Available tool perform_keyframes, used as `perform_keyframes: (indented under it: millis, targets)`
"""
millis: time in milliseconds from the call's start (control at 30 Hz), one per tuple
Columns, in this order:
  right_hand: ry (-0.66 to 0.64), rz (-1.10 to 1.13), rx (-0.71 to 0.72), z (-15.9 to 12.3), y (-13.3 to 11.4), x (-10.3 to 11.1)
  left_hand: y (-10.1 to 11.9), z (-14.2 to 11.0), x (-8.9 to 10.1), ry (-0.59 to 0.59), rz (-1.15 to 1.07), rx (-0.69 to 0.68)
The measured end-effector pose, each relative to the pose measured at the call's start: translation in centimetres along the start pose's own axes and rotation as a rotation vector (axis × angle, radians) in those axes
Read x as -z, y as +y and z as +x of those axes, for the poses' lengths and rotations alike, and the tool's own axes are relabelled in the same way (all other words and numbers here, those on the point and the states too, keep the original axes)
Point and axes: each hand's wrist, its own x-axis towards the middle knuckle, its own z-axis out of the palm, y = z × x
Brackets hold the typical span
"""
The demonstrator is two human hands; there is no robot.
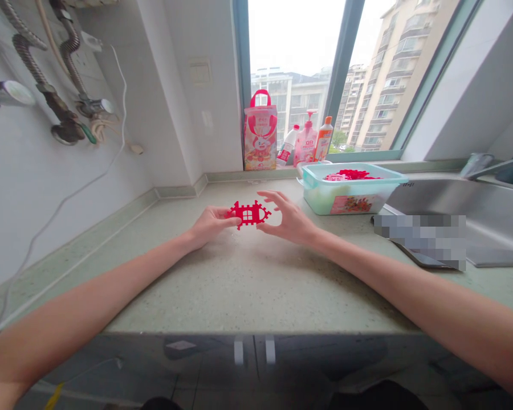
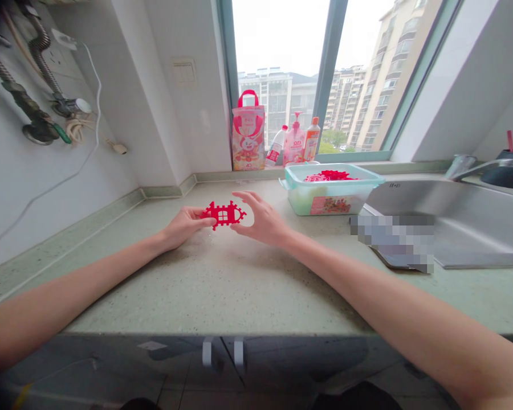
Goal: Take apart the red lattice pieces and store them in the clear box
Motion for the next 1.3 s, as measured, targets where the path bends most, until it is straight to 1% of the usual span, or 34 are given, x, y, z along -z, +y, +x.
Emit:
perform_keyframes:
  millis: [100,233,333,467,533,567,600,667,733,833,900,933,1000,1067,1100,1167,1233,1300]
  targets:
    - [-0.002,-0.272,0.175,-0.1,-0.5,0.4,0.0,0.0,-0.1,-0.032,0.047,0.005]
    - [-0.079,-0.431,0.300,-0.1,-1.2,0.1,-0.1,-0.1,-0.5,-0.079,0.113,-0.014]
    - [-0.119,-0.545,0.357,-0.1,-1.6,-0.4,-0.1,-0.1,-0.7,-0.110,0.109,-0.020]
    - [-0.086,-0.699,0.452,0.4,-1.6,-0.6,0.0,0.1,-0.4,-0.133,0.091,-0.018]
    - [-0.045,-0.764,0.509,1.1,-1.2,0.1,0.1,0.2,-0.2,-0.145,0.080,-0.006]
    - [-0.014,-0.795,0.516,1.4,-0.9,0.8,0.2,0.3,-0.1,-0.154,0.078,0.007]
    - [0.023,-0.827,0.501,1.8,-0.5,1.9,0.3,0.3,-0.1,-0.161,0.079,0.021]
    - [0.124,-0.889,0.395,2.4,0.5,4.9,0.6,0.3,0.0,-0.175,0.086,0.046]
    - [0.252,-0.957,0.205,2.5,2.0,8.9,0.8,0.3,-0.1,-0.190,0.093,0.059]
    - [0.452,-1.060,-0.136,1.8,4.6,14.7,0.8,0.2,-0.2,-0.220,0.105,0.064]
    - [0.532,-1.089,-0.289,1.0,6.3,17.4,0.7,0.2,-0.3,-0.235,0.125,0.063]
    - [0.554,-1.088,-0.336,0.6,7.0,18.2,0.7,0.2,-0.4,-0.241,0.144,0.060]
    - [0.576,-1.071,-0.382,0.2,8.1,19.0,0.6,0.2,-0.4,-0.246,0.194,0.050]
    - [0.572,-1.043,-0.388,0.2,8.7,18.7,0.6,0.2,-0.4,-0.249,0.241,0.034]
    - [0.548,-1.023,-0.383,0.3,8.9,18.5,0.6,0.2,-0.4,-0.252,0.257,0.026]
    - [0.462,-0.962,-0.382,0.7,9.1,17.9,0.5,0.2,-0.3,-0.262,0.272,0.014]
    - [0.360,-0.889,-0.409,0.9,9.2,17.6,0.4,0.2,-0.3,-0.274,0.279,0.008]
    - [0.313,-0.847,-0.443,1.0,9.4,17.5,0.3,0.2,-0.3,-0.279,0.283,0.004]
